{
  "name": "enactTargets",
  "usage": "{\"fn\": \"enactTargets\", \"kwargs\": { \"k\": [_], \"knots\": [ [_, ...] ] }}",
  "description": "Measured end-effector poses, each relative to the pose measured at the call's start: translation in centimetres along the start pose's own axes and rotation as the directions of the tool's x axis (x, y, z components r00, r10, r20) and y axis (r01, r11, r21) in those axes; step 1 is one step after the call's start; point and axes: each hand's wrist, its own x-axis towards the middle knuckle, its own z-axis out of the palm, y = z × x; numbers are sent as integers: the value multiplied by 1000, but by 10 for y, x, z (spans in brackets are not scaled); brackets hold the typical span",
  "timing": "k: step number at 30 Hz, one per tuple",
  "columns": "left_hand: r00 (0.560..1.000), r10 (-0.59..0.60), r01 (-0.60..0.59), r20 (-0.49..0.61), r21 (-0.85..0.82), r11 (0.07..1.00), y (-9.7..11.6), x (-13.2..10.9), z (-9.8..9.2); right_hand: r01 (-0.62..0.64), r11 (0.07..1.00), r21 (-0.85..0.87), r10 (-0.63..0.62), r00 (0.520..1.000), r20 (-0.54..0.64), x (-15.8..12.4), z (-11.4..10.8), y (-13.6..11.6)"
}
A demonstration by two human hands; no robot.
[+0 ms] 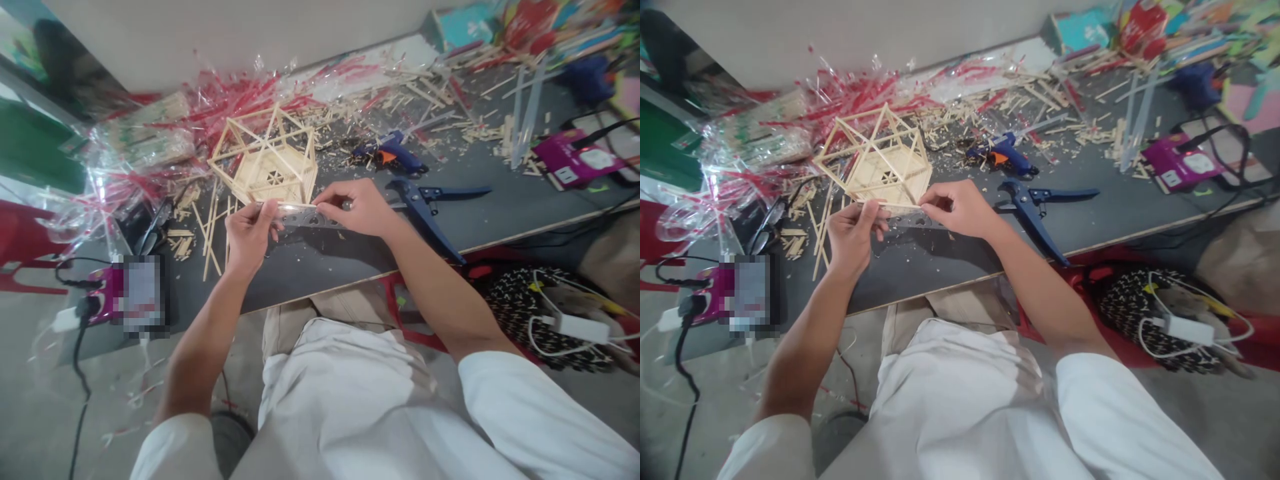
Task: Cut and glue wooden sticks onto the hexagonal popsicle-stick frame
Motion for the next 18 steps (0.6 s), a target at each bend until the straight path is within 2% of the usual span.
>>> {"fn": "enactTargets", "kwargs": {
  "k": [7,11,18],
  "knots": [
    [1000,-15,15,-5,33,999,-3,1,-1,21,999,-29,-22,999,-42,2,11,0],
    [1000,-13,14,-12,38,999,-2,1,0,-25,999,-41,21,995,-95,2,21,-5],
    [1000,-5,5,1,49,999,-4,1,-1,-60,991,-119,26,963,-270,-6,41,-17]
  ]
}}
